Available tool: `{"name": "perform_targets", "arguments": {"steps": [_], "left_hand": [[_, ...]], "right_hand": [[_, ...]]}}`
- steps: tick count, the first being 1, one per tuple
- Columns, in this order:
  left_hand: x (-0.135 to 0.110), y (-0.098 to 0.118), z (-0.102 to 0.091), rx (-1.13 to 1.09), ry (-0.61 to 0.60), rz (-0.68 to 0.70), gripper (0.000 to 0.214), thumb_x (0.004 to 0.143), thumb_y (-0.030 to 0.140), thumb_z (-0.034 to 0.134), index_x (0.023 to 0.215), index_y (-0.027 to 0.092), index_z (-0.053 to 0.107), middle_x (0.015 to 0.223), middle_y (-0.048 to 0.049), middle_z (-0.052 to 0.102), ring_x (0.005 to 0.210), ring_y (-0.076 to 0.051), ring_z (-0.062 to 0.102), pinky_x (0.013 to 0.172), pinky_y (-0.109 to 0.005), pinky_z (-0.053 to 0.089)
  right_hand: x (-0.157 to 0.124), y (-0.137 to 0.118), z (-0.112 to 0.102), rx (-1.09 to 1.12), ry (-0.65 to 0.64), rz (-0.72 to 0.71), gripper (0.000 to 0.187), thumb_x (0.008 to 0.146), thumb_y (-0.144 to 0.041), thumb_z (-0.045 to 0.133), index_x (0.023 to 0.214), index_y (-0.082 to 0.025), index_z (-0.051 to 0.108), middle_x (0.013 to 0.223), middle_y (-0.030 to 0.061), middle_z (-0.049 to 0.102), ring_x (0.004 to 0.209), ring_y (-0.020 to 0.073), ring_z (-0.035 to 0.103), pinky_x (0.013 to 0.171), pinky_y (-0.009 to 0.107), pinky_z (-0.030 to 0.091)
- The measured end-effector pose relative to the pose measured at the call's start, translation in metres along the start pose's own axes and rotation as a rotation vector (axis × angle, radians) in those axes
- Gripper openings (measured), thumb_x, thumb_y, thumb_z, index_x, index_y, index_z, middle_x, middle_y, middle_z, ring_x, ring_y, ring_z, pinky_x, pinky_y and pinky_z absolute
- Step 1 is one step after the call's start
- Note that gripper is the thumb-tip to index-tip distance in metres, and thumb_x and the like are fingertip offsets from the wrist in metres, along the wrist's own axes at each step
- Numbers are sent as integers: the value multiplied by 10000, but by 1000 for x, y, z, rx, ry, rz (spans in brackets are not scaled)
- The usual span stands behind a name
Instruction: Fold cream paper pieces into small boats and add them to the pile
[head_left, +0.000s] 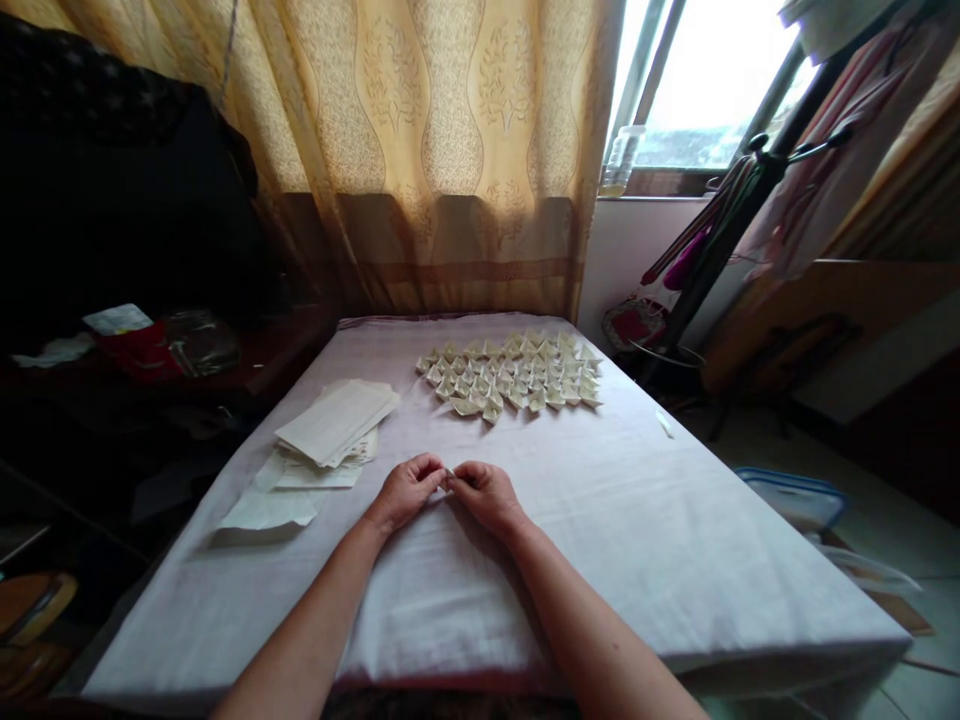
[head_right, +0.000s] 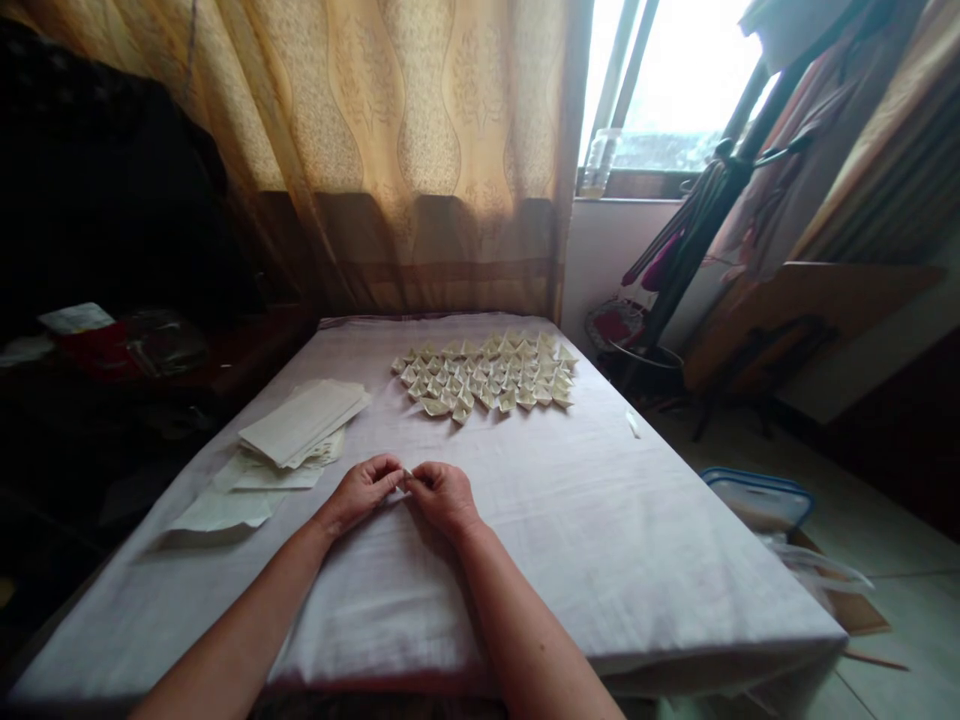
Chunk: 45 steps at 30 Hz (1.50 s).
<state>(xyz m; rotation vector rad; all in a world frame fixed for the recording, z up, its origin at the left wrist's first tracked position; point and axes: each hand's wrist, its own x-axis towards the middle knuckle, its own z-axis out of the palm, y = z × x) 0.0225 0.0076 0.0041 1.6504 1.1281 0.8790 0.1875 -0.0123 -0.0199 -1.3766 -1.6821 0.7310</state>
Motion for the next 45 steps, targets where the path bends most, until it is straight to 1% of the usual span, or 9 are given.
{"name": "perform_targets", "arguments": {"steps": [8, 13, 16, 20, 29, 34, 37, 41, 45], "left_hand": [[-3, -11, 9, 54, 101, 36, 208, 755, 399, 599, 729, 193, 597, 674, 25, 582, 675, -136, 523, 659, -230, 433], [-9, -6, 8, 66, 57, 15, 284, 752, 456, 623, 850, 189, 635, 683, 32, 604, 626, -124, 518, 611, -222, 420], [-11, -1, 7, 72, 31, 3, 336, 722, 499, 654, 826, 180, 638, 664, 37, 585, 621, -125, 515, 607, -224, 411], [-9, -2, 8, 64, 22, -13, 366, 742, 533, 618, 810, 174, 622, 688, 26, 588, 637, -132, 522, 613, -230, 413], [-12, -3, 8, 114, 34, -3, 272, 741, 460, 626, 735, 189, 598, 644, 40, 556, 624, -133, 494, 598, -231, 379], [-12, -2, 6, 102, -14, 7, 275, 756, 451, 623, 820, 184, 640, 647, 43, 569, 616, -130, 502, 599, -229, 390], [-12, -3, 6, 69, -32, 10, 315, 797, 492, 585, 771, 180, 616, 662, 34, 572, 631, -127, 503, 618, -228, 403], [-11, -7, 8, 42, 14, 14, 331, 786, 499, 597, 687, 190, 529, 627, 52, 504, 614, -116, 461, 606, -219, 383], [-13, -8, 10, 33, 5, 30, 353, 785, 505, 609, 658, 182, 540, 620, 47, 497, 616, -115, 454, 615, -218, 386]], "right_hand": [[-1, -4, -3, -35, 15, -59, 281, 837, -365, 543, 652, -222, 699, 590, -19, 645, 585, 124, 534, 586, 213, 384], [-2, -3, -2, -21, 85, -32, 259, 833, -374, 545, 693, -225, 705, 668, 6, 686, 636, 147, 574, 649, 238, 421], [-2, -2, -1, 8, 113, -9, 267, 838, -395, 534, 743, -223, 715, 703, 9, 700, 655, 153, 590, 660, 243, 438], [-2, -2, 0, 51, 106, 6, 287, 829, -413, 532, 723, -214, 710, 668, 2, 689, 631, 147, 590, 634, 241, 443], [1, 0, 2, 155, 97, 20, 262, 774, -418, 571, 700, -197, 691, 613, -21, 645, 584, 127, 553, 586, 223, 445], [2, -1, 2, 222, 111, 15, 237, 766, -396, 570, 691, -194, 670, 633, -10, 640, 608, 135, 558, 623, 235, 457], [1, -4, 2, 261, 97, 20, 240, 780, -393, 561, 692, -194, 664, 626, -5, 646, 607, 139, 563, 612, 234, 459], [-1, -8, 3, 290, 69, 22, 248, 787, -409, 584, 721, -194, 688, 646, -5, 667, 601, 131, 563, 601, 227, 452], [-1, -7, 3, 300, 70, 29, 256, 768, -414, 603, 665, -190, 668, 594, -4, 653, 551, 127, 547, 561, 228, 438]]}}
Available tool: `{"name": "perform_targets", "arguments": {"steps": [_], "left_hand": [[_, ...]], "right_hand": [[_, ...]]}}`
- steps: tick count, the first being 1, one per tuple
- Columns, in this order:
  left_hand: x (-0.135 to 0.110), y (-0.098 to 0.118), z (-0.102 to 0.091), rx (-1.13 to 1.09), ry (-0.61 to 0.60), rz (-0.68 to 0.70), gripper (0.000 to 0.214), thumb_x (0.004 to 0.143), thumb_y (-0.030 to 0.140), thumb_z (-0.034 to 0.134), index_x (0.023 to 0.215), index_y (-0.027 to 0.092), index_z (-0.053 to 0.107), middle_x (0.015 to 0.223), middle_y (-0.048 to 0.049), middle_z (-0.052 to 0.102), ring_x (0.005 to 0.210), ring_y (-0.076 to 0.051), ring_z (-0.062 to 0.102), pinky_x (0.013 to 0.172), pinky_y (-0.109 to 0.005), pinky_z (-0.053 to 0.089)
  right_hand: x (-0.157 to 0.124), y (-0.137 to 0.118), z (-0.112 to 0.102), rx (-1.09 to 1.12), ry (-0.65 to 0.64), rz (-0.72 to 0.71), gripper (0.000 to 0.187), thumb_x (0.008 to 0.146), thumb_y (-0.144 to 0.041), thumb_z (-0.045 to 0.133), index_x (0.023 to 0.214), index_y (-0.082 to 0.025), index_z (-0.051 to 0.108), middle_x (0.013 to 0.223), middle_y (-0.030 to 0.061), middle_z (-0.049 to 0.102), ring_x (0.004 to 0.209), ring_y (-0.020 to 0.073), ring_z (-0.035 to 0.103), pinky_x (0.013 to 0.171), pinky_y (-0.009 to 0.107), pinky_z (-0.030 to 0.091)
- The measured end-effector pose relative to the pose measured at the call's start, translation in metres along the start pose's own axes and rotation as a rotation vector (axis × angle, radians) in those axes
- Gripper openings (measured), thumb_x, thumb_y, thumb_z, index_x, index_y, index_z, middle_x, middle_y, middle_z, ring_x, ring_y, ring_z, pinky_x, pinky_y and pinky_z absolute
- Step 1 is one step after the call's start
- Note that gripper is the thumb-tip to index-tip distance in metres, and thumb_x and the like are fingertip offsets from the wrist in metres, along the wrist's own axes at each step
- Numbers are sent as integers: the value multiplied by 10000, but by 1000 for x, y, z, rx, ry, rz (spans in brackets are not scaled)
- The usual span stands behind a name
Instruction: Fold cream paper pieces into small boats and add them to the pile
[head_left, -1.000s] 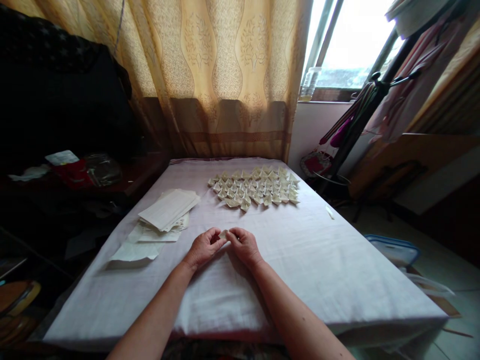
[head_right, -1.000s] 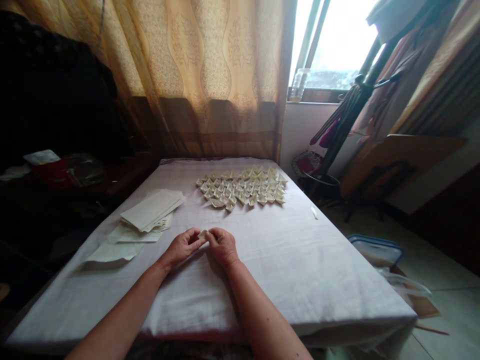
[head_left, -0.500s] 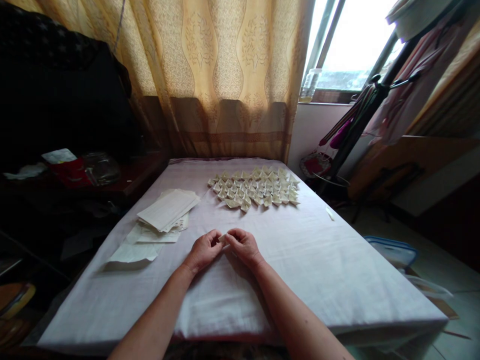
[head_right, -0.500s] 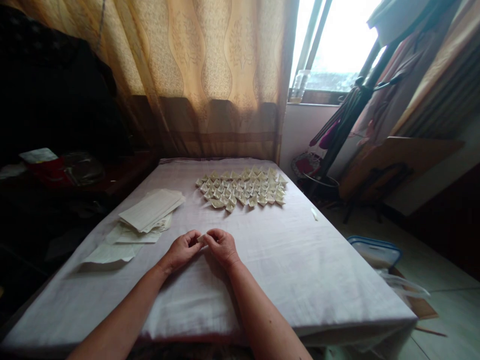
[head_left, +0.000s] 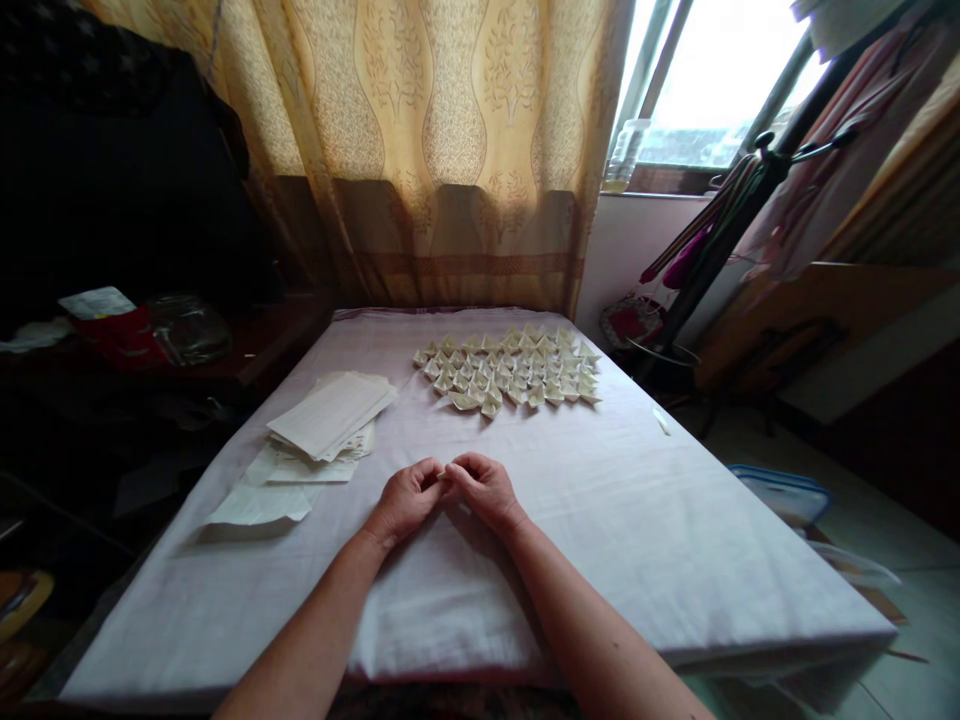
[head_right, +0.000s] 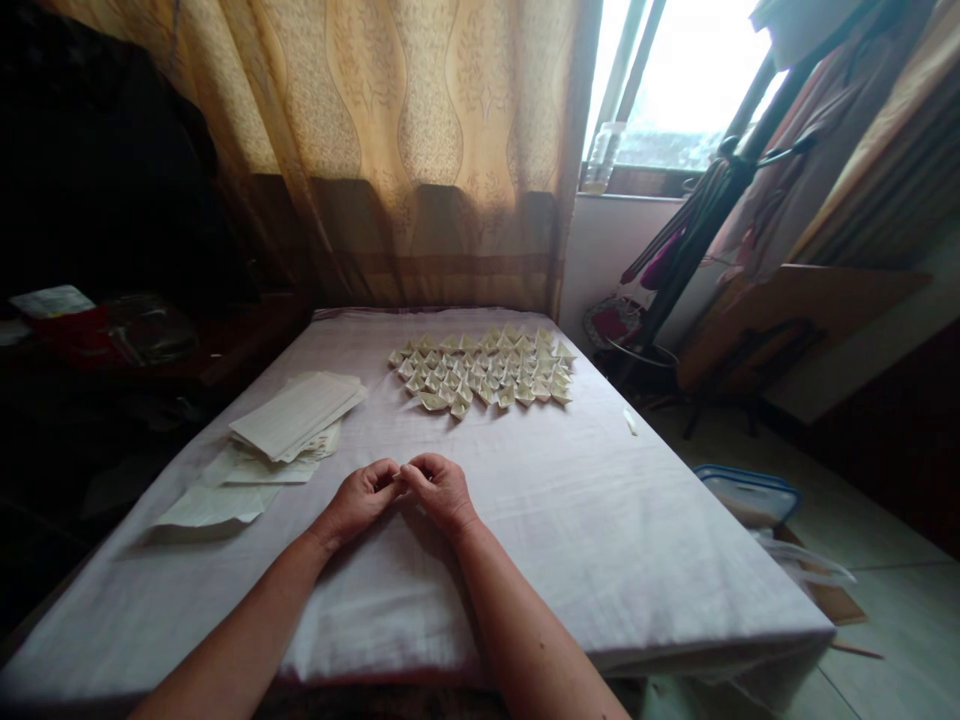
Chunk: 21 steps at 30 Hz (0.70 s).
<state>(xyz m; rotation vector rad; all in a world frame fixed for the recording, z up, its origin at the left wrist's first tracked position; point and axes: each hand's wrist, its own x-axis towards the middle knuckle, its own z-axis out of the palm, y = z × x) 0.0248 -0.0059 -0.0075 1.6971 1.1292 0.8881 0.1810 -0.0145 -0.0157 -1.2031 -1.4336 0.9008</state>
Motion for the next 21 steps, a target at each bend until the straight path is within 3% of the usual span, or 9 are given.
{"name": "perform_targets", "arguments": {"steps": [7, 14, 21], "left_hand": [[0, 2, -4, -66, -67, 16, 429, 796, 587, 587, 703, 170, 617, 663, 12, 574, 654, -132, 506, 648, -225, 418], [3, -1, -3, -119, 49, -2, 359, 806, 530, 601, 731, 179, 591, 660, 24, 583, 642, -121, 504, 633, -224, 418], [0, 4, -5, -146, 3, -13, 314, 740, 478, 672, 749, 174, 596, 640, 44, 554, 617, -110, 492, 602, -217, 403]], "right_hand": [[0, -2, -1, 29, 12, 4, 268, 773, -414, 612, 617, -198, 644, 580, 7, 676, 558, 139, 588, 594, 238, 470], [-1, 1, 4, 90, -51, 14, 284, 792, -472, 611, 806, -196, 678, 675, 2, 700, 536, 119, 563, 527, 221, 448], [-3, 2, 0, 57, -20, 5, 226, 747, -393, 645, 633, -201, 614, 579, -26, 641, 531, 111, 512, 550, 222, 427]]}}
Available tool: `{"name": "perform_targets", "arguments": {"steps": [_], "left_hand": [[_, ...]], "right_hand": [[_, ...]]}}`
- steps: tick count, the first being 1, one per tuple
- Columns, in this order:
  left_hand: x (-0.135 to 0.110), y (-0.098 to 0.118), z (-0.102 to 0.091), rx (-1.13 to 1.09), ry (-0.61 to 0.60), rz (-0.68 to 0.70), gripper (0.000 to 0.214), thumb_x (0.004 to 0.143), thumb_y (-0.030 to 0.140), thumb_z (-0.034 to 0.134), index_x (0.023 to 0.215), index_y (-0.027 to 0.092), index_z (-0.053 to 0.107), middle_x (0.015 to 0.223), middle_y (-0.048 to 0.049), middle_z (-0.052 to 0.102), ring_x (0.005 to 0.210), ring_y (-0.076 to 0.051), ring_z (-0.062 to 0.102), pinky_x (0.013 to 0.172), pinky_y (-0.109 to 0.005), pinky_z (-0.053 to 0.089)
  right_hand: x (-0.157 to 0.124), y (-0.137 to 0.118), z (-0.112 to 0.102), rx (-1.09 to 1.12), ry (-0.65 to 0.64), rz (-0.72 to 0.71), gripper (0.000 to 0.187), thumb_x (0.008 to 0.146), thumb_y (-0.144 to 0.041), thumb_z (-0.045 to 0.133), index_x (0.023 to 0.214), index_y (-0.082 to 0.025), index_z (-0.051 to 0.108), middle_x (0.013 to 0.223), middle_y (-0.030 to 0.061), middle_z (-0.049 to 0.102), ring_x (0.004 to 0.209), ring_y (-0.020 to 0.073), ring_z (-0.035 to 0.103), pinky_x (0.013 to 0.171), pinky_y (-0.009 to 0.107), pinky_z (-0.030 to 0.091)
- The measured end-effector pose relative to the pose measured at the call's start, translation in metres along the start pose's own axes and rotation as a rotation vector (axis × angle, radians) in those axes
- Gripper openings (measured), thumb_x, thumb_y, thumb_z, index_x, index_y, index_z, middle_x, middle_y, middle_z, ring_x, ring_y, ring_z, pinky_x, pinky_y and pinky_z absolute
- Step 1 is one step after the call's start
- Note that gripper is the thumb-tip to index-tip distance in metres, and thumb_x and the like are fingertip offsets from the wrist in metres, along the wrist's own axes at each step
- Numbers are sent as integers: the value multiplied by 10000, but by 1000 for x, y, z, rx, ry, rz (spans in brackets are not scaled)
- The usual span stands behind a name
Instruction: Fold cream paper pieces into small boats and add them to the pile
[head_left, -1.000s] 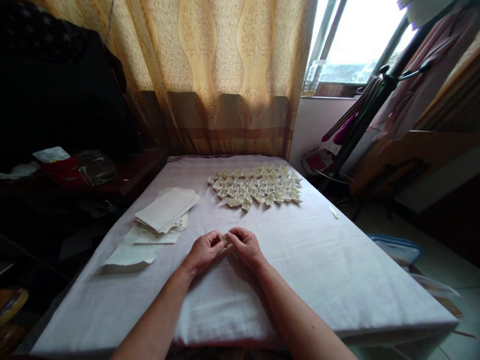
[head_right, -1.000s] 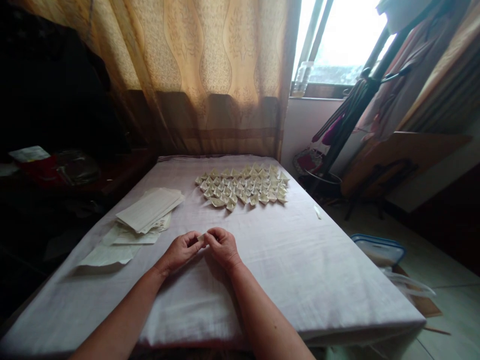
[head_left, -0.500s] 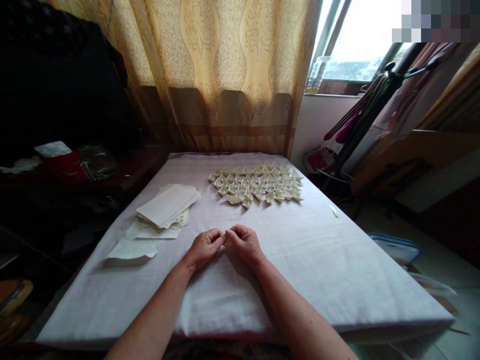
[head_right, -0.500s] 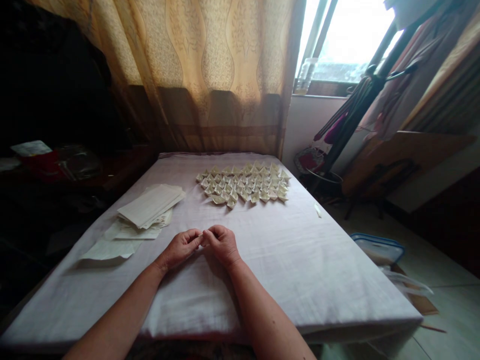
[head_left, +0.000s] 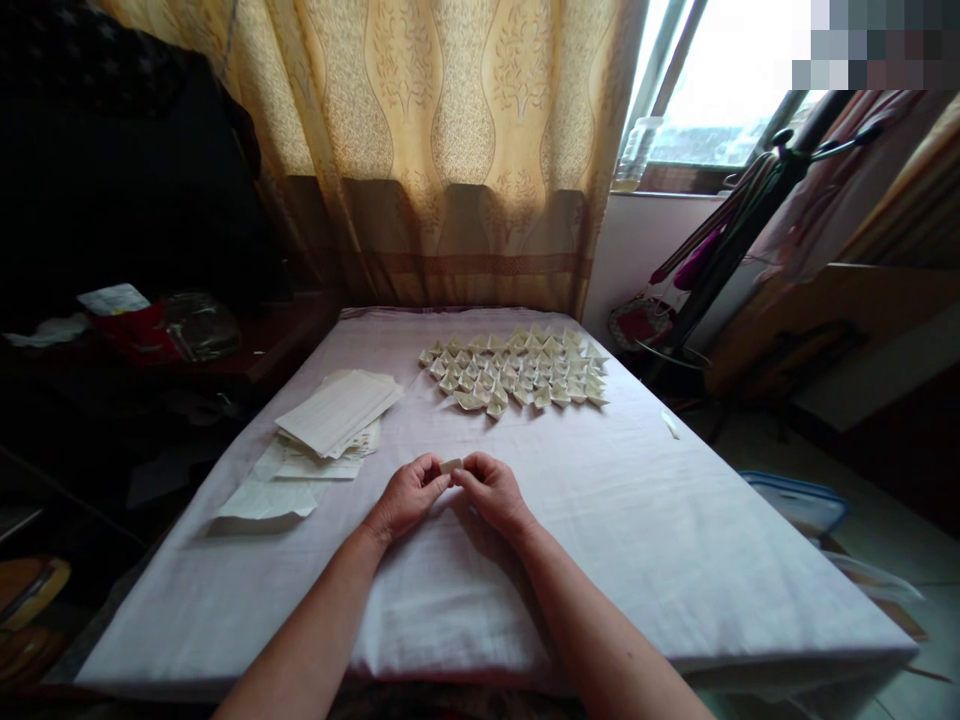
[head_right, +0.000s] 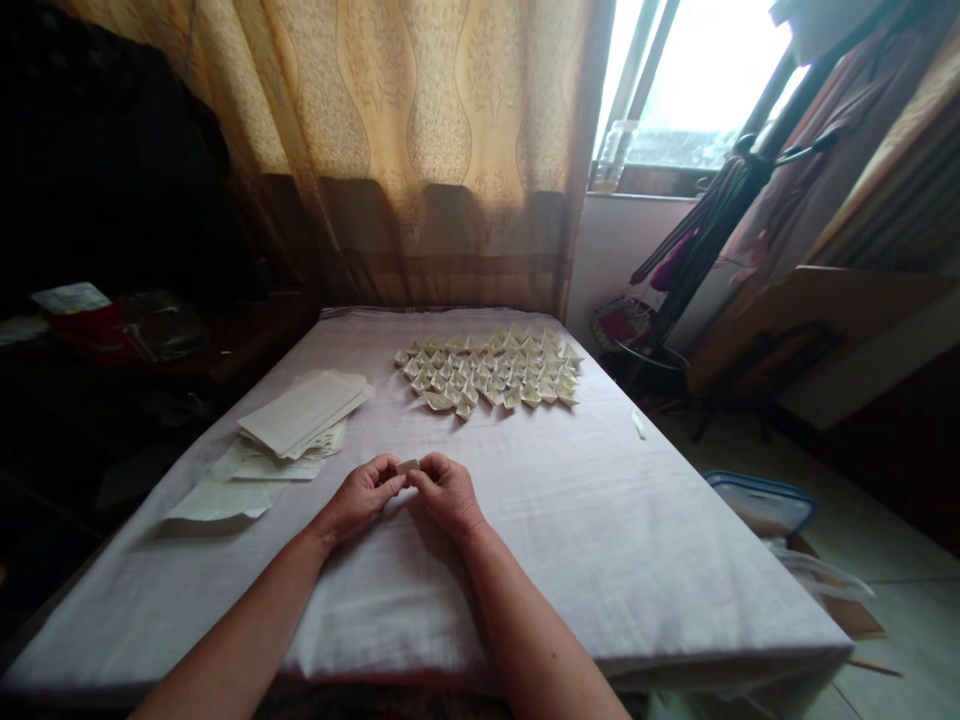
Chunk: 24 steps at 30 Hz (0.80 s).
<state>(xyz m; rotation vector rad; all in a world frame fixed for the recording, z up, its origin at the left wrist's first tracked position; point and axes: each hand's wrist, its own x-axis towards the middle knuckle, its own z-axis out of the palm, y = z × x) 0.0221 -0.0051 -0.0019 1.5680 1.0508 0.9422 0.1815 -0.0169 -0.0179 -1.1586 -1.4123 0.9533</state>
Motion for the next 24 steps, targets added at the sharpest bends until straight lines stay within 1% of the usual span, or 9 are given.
{"name": "perform_targets", "arguments": {"steps": [2, 6, 9, 11, 13, 15, 18, 24], "left_hand": [[0, 0, 0, -4, -2, -5, 305, 729, 461, 675, 722, 176, 567, 632, 50, 541, 613, -106, 487, 606, -215, 405], [0, -1, 0, 11, 19, -13, 289, 752, 446, 647, 713, 185, 530, 632, 56, 525, 607, -103, 478, 589, -208, 393], [-1, -2, 1, 43, 21, -9, 266, 751, 439, 658, 764, 185, 580, 639, 53, 544, 602, -108, 478, 568, -209, 382], [-2, -2, 1, 59, 31, 0, 282, 751, 452, 668, 843, 188, 626, 693, 37, 594, 640, -121, 511, 599, -219, 406], [-1, -2, 0, 65, 53, 10, 303, 771, 473, 649, 878, 189, 646, 756, 16, 632, 699, -137, 546, 653, -234, 430], [0, -3, 0, 61, 72, 15, 310, 789, 491, 618, 824, 184, 649, 748, 6, 634, 711, -143, 553, 675, -244, 437], [2, -6, 0, 49, 94, 7, 333, 773, 511, 616, 730, 180, 630, 647, 19, 590, 628, -128, 518, 617, -239, 421], [3, -2, 2, 3, 146, -7, 360, 727, 540, 632, 693, 182, 620, 590, 28, 562, 569, -118, 501, 572, -234, 419]], "right_hand": [[0, -1, 0, -7, -11, 2, 207, 744, -380, 638, 642, -200, 630, 573, -29, 640, 524, 111, 512, 541, 219, 427], [1, -1, 1, -18, -12, -11, 220, 781, -388, 580, 727, -193, 666, 641, -11, 668, 577, 127, 561, 580, 228, 460], [3, 1, 0, -44, 20, -31, 229, 781, -395, 565, 748, -190, 662, 651, -8, 656, 598, 133, 564, 600, 235, 465], [3, 2, -1, -70, 31, -46, 237, 783, -401, 566, 748, -190, 666, 651, -6, 652, 602, 135, 559, 611, 239, 465], [1, 2, -1, -100, 27, -62, 247, 790, -410, 571, 735, -191, 672, 643, -6, 649, 593, 133, 548, 607, 239, 455], [-1, 1, 0, -131, 19, -77, 252, 795, -414, 581, 714, -194, 674, 629, -9, 643, 578, 127, 532, 594, 236, 438], [-3, -1, 1, -166, 18, -91, 254, 798, -412, 587, 700, -195, 675, 618, -10, 639, 566, 122, 523, 581, 232, 420], [-2, -2, 1, -193, 38, -101, 268, 810, -419, 578, 719, -192, 686, 640, 0, 659, 588, 131, 552, 599, 233, 443]]}}
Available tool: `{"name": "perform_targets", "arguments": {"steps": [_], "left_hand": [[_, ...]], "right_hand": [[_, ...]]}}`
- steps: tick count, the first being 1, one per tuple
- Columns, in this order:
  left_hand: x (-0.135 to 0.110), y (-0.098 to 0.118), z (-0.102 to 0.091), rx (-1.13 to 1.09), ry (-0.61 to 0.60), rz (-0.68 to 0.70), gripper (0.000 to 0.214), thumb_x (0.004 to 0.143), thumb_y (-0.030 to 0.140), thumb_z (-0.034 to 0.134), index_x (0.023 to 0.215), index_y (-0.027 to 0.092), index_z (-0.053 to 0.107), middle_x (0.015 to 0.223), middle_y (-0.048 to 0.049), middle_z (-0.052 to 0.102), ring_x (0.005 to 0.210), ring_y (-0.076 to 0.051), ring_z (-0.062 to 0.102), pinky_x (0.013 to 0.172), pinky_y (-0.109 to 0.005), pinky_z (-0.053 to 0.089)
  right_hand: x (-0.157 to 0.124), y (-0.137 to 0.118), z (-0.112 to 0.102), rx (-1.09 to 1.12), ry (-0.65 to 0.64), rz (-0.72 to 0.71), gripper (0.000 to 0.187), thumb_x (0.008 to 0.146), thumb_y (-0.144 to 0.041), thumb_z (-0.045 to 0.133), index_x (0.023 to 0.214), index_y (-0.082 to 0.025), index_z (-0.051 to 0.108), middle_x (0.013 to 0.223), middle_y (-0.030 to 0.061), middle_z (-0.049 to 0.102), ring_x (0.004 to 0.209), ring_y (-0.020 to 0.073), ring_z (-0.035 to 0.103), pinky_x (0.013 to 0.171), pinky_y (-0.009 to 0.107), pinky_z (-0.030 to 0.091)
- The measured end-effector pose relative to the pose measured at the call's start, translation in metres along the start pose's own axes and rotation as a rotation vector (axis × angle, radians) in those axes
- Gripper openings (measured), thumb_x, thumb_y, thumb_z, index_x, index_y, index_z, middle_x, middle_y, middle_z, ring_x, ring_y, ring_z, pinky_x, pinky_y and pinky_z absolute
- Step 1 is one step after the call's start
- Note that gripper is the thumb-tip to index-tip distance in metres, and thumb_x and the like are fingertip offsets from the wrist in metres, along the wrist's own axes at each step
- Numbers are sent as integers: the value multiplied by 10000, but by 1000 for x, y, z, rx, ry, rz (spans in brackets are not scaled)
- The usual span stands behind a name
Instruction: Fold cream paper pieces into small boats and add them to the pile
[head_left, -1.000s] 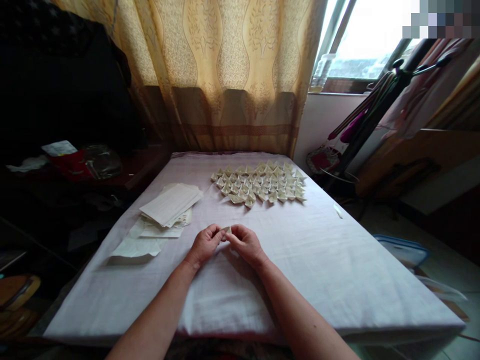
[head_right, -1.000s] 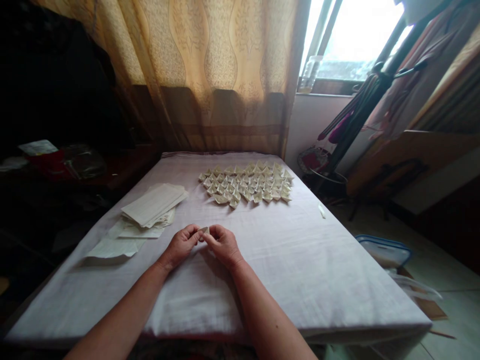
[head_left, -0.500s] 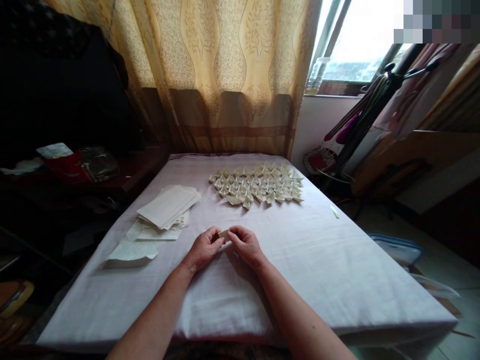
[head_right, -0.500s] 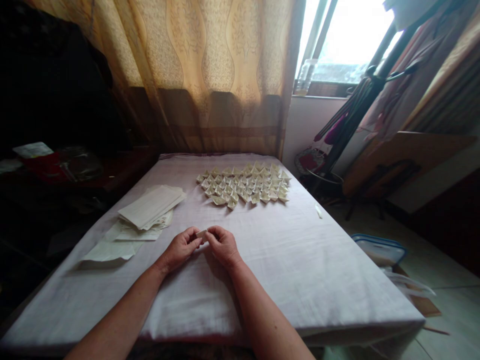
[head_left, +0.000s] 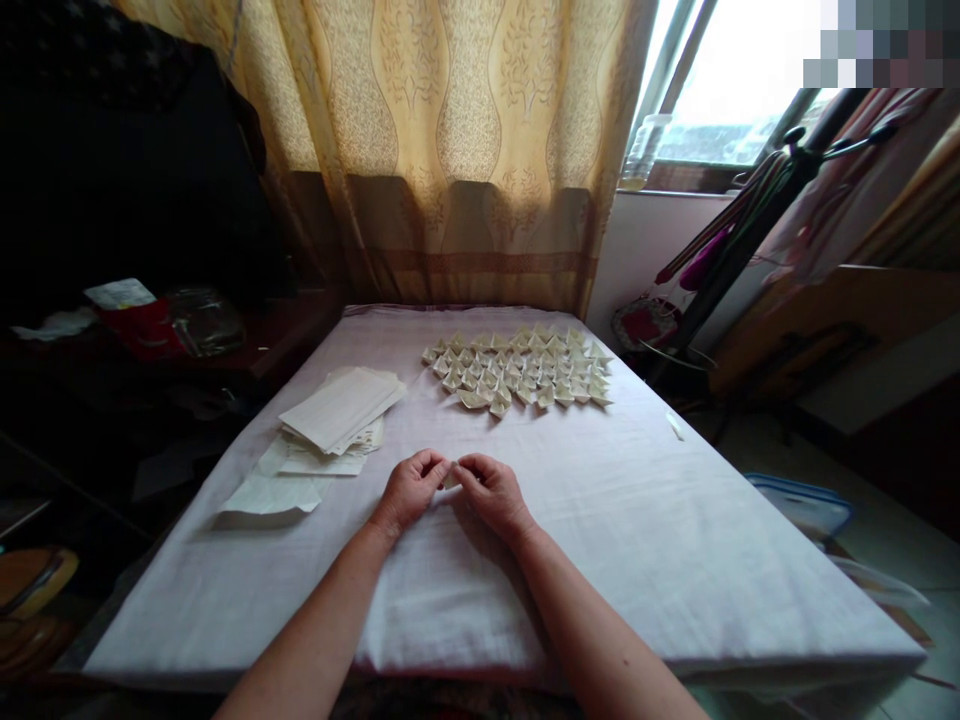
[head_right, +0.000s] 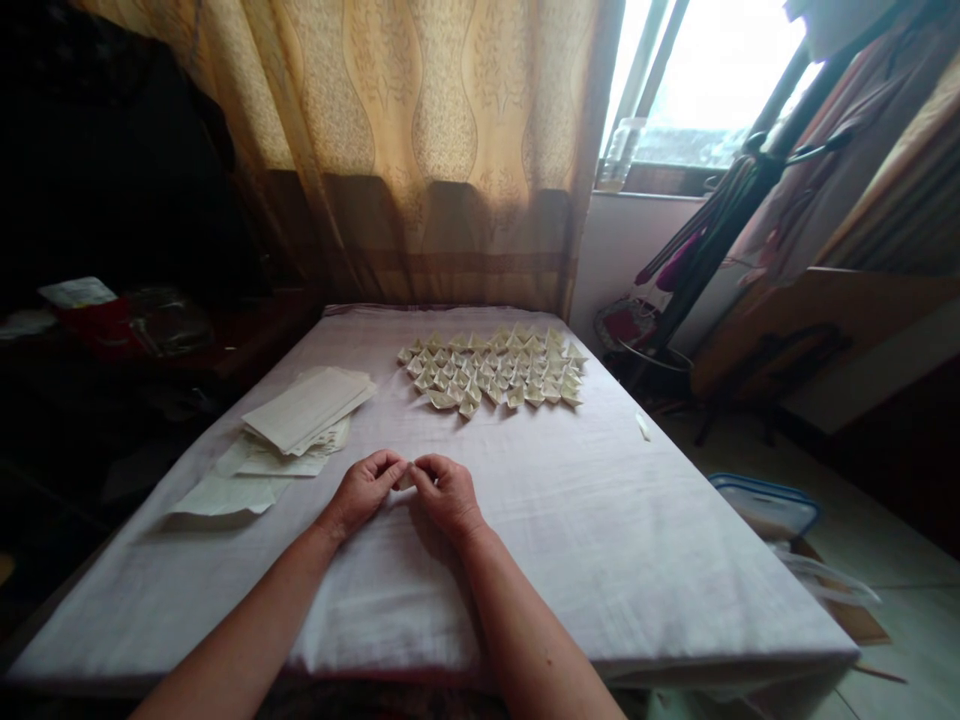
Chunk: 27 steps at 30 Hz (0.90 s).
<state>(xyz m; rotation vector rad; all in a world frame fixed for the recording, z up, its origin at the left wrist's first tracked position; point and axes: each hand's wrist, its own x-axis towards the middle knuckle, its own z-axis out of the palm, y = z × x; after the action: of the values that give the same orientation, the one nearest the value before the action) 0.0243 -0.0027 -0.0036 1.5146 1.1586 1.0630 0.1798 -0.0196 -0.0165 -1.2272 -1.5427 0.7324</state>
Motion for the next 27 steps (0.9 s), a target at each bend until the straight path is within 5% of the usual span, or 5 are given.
{"name": "perform_targets", "arguments": {"steps": [18, 27], "left_hand": [[-2, 6, 9, -92, 176, -36, 376, 671, 569, 664, 689, 198, 604, 544, 45, 545, 520, -121, 534, 552, -237, 442], [2, -2, 0, -154, 208, -98, 476, 675, 650, 621, 793, 192, 558, 510, 80, 477, 410, -74, 397, 414, -185, 298]], "right_hand": [[3, -5, 6, 10, 62, 5, 284, 817, -440, 571, 746, -195, 696, 659, 14, 669, 598, 145, 559, 613, 249, 460], [3, 4, -1, -23, 104, -8, 278, 829, -418, 555, 757, -192, 700, 663, 15, 670, 599, 147, 569, 617, 251, 463]]}}
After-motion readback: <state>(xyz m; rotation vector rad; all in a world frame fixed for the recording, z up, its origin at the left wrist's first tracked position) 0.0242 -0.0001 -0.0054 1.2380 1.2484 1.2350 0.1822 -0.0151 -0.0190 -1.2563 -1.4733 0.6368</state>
